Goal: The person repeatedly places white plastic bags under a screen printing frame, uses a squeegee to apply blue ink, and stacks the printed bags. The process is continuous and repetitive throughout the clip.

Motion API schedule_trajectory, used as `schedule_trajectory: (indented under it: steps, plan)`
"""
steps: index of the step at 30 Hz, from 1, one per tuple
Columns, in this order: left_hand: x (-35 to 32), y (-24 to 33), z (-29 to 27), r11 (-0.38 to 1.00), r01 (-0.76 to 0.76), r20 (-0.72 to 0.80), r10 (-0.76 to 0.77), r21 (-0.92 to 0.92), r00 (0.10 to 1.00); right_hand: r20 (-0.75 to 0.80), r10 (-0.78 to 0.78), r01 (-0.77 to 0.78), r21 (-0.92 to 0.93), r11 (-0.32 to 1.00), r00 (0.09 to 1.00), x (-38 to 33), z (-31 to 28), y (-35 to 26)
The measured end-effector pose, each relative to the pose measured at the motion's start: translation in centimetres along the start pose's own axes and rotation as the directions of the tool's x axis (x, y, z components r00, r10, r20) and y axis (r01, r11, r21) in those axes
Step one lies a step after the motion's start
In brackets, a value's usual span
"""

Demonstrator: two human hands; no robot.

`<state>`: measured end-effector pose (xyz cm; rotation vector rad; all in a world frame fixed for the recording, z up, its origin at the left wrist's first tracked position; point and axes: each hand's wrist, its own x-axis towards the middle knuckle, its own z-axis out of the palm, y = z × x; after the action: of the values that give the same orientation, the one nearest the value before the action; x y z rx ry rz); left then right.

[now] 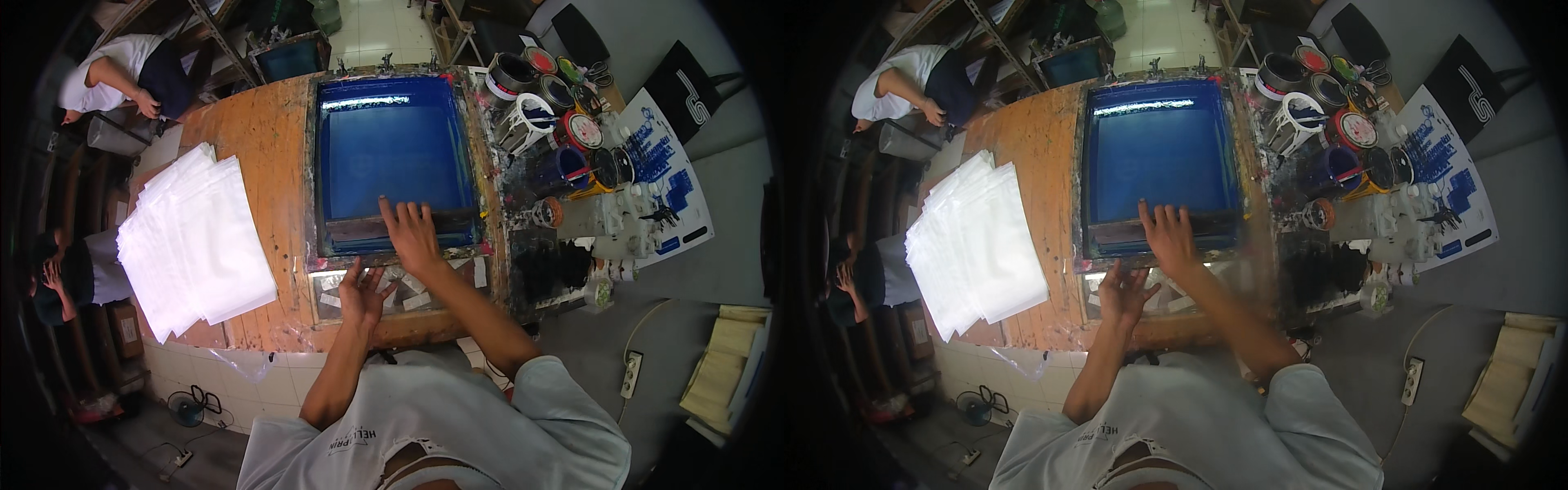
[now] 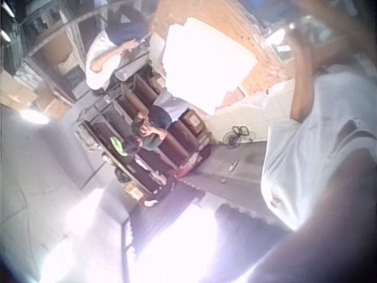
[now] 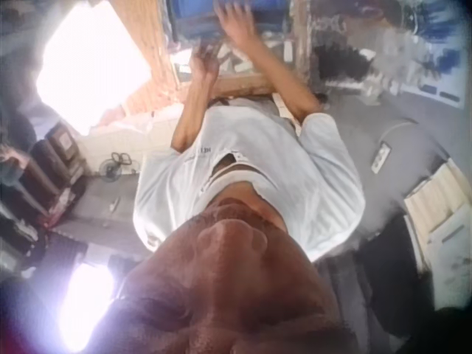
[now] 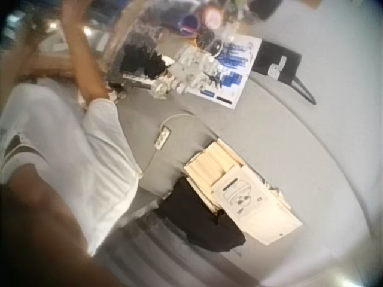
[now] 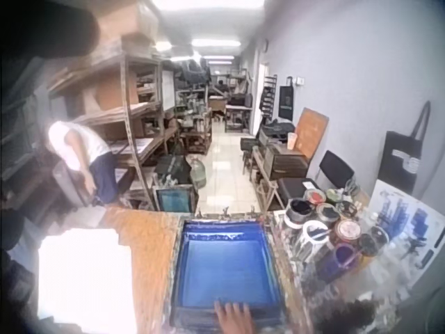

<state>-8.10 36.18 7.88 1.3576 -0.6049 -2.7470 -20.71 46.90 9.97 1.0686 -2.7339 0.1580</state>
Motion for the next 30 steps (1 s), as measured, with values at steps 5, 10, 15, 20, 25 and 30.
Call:
schedule_trajectory:
  steps: [5, 10, 15, 20, 25, 30]
  plan:
    - [1.8, -1.0, -1.2, 1.000, -0.012, -0.091, 0.013, 0.009, 0.996, 0.102, 0.028, -0.045, 0.176, 0.983, 0.994, -0.3, 1.2, 0.7]
    - [1.3, -0.8, -0.8, 0.998, -0.010, -0.097, 0.016, 0.064, 0.995, 0.063, 0.002, -0.014, 0.194, 0.981, 0.998, -1.7, 2.1, 0.5]
    - [1.2, -0.9, -0.4, 0.994, 0.000, -0.093, 0.011, 0.109, 0.996, 0.027, -0.014, 0.008, 0.216, 0.976, 1.000, 0.0, 3.4, 1.6]
    - [0.8, -1.2, -0.2, 0.992, -0.020, -0.130, 0.036, 0.125, 0.991, -0.044, -0.002, 0.010, 0.202, 0.979, 0.999, 6.3, 5.9, 4.7]
    - [0.4, -1.1, 0.4, 0.995, -0.015, -0.184, 0.033, 0.098, 0.982, -0.121, -0.005, 0.027, 0.181, 0.983, 0.993, 14.8, 8.7, 9.0]
    - [-0.1, -0.9, 1.1, 0.996, -0.029, -0.242, 0.049, 0.086, 0.969, -0.111, 0.004, 0.009, 0.117, 0.993, 0.994, 23.3, 10.1, 12.6]
